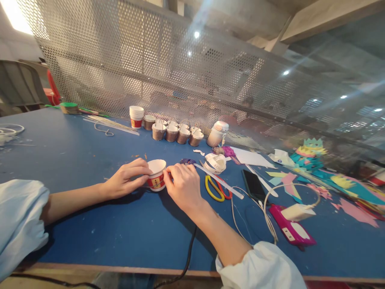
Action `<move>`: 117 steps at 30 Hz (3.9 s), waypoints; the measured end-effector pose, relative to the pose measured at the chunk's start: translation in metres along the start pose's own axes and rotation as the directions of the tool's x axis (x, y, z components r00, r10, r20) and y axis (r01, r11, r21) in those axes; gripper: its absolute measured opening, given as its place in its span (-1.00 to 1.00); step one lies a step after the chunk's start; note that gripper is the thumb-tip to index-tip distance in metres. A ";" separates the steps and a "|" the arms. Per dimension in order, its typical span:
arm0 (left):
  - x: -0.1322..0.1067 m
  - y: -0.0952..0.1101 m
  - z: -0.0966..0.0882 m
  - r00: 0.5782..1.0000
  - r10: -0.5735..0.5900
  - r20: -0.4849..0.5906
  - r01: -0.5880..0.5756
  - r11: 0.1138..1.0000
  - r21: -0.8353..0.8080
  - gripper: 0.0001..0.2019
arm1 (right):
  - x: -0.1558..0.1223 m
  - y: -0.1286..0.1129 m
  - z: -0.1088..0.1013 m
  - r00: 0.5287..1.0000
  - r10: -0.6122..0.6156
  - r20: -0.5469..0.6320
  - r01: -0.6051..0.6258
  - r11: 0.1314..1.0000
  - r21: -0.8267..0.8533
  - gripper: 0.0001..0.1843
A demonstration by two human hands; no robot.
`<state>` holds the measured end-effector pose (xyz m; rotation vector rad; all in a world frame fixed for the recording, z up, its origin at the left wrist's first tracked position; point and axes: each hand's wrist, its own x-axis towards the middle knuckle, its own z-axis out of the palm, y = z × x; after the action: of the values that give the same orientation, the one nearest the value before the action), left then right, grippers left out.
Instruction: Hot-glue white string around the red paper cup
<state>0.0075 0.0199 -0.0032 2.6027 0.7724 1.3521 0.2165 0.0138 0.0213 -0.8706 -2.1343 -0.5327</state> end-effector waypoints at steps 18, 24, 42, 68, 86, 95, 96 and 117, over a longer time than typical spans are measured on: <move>0.003 0.002 -0.002 0.995 -0.085 0.044 0.086 0.996 -0.013 -0.76 | -0.001 0.000 -0.001 1.000 -0.012 0.023 0.011 0.999 0.043 -0.85; 0.005 0.006 -0.006 0.992 -0.091 0.087 0.094 0.995 -0.035 -0.79 | -0.002 0.001 -0.003 1.000 -0.016 0.024 0.014 0.999 0.053 -0.85; 0.010 0.022 -0.007 0.975 -0.211 0.072 0.215 0.975 -0.049 -0.82 | -0.002 -0.004 -0.006 0.997 -0.071 -0.005 0.071 0.994 0.088 -0.87; 0.008 0.025 0.000 0.907 -0.419 0.050 0.417 0.872 -0.257 -0.82 | -0.003 -0.009 -0.006 1.000 0.002 -0.015 0.001 0.981 0.192 -0.90; 0.006 0.027 0.005 0.939 -0.343 0.028 0.341 0.915 -0.217 -0.87 | -0.003 -0.010 -0.003 0.997 -0.060 -0.055 0.064 0.994 0.084 -0.84; 0.005 0.024 0.004 0.973 -0.229 -0.014 0.225 0.963 -0.146 -0.88 | -0.002 -0.014 -0.004 0.997 -0.030 -0.072 0.038 0.994 0.104 -0.84; 0.005 0.024 0.003 0.975 -0.220 -0.016 0.216 0.966 -0.143 -0.88 | -0.002 -0.014 -0.004 0.997 -0.028 -0.069 0.035 0.994 0.104 -0.83; 0.007 0.015 0.003 0.826 -0.563 -0.011 0.525 0.777 -0.348 -0.78 | -0.001 0.041 -0.054 0.588 0.324 0.741 -0.634 0.754 0.173 -0.47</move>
<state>0.0187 0.0103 0.0048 1.8448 1.0981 1.3075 0.2735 0.0088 0.0579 -1.4855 -2.3126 0.6482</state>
